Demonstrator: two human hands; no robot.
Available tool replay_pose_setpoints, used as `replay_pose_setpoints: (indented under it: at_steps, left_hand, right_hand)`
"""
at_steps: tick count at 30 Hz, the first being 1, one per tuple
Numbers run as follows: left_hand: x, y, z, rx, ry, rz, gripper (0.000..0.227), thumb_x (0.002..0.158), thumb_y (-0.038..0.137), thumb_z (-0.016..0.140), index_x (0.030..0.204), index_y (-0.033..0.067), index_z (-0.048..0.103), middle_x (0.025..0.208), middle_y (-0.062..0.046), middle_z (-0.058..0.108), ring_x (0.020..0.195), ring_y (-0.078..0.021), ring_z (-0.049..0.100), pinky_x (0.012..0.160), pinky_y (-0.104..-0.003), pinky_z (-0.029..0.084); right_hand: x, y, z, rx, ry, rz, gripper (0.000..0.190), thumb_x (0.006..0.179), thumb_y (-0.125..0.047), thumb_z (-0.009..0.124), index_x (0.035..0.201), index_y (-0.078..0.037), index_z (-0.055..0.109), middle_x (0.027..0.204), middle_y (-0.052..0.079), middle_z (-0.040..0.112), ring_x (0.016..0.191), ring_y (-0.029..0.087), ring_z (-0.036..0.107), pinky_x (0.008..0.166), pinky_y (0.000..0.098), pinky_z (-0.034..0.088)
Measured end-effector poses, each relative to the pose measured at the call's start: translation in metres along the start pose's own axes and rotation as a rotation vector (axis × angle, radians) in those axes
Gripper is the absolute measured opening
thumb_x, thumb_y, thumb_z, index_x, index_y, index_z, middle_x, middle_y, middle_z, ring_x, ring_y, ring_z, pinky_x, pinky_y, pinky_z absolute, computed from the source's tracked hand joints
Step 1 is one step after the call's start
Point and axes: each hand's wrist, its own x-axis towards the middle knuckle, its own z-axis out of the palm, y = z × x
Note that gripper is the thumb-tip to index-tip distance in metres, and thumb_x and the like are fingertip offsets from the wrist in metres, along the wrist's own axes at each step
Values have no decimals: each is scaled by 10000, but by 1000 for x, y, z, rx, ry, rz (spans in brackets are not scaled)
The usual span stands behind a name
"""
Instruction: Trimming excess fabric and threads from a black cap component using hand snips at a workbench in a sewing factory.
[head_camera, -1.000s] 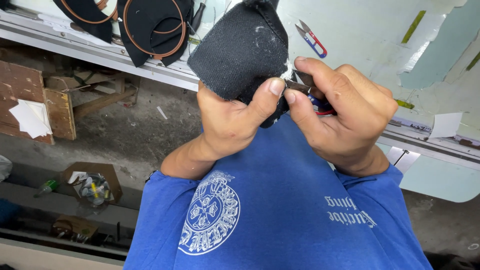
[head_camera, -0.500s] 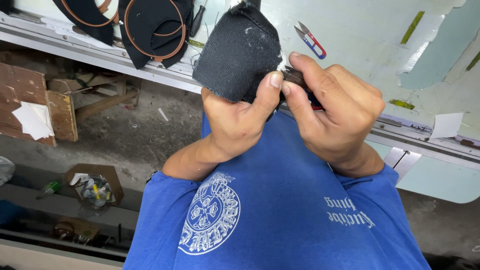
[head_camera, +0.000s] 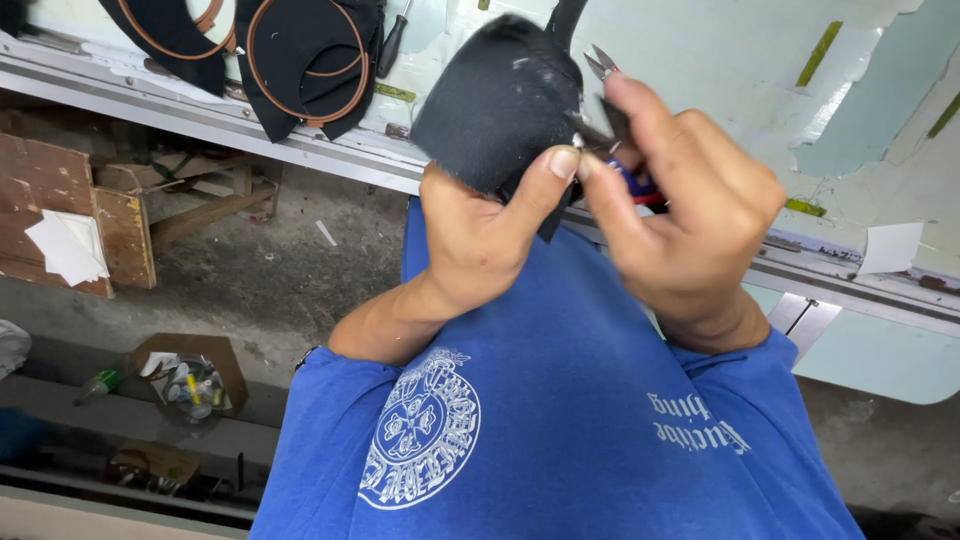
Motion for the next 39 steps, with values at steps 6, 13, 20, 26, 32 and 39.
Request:
replay_pose_setpoints:
  at_steps: [6,13,20,26,32,39]
  left_hand:
    - [8,3,-8,27,-52,-1,213,927,274,553,939,66,597,909,-14,617,878,-120,567,810,-299,502]
    - [29,19,-25,487,-190,519,634,1040,454,188,1249,-40,527,1212,-205,608,1123,-347,611,999,-416,486]
    - [95,-64,-46,1105,-348,712,528,1040,486,265,1432,254,531,1525,-84,209,1376,-454,293,1066,-593,347]
    - [76,-18,-30,376,-322,499,420,1012,324,416,1222,-16,548,1272,-186,548,1266,-332,477,1148,-454,319]
    - [60,-1,-22,243,-377,504,152,933,110,572,894,-33,603,916,-91,557,866,-224,505,786,-317,418]
    - [48,-33,-15,-243,-540,-90,235,824,136,708,1007,28,610,925,-12,595,879,-119,549,765,-252,466]
  right_hand:
    - [1,15,7,416,66,248,477,796,-243,736,1099,44,507,995,133,520,680,126,426,656,253,401]
    - [11,55,33,329,225,323,136,898,-140,624,933,-18,575,809,34,505,706,128,417,634,278,341]
    - [23,65,49,1363,133,663,270,910,-230,576,959,30,519,745,161,555,362,192,428,302,246,347]
    - [27,63,36,1369,-200,563,325,927,-287,558,900,32,502,607,96,468,362,115,361,314,217,259]
    - [27,63,12,845,17,518,321,854,-315,693,865,-44,521,591,7,426,404,75,365,311,196,273]
    - [49,60,-19,449,-166,292,153,999,-57,707,925,26,602,744,60,540,613,103,481,532,214,375]
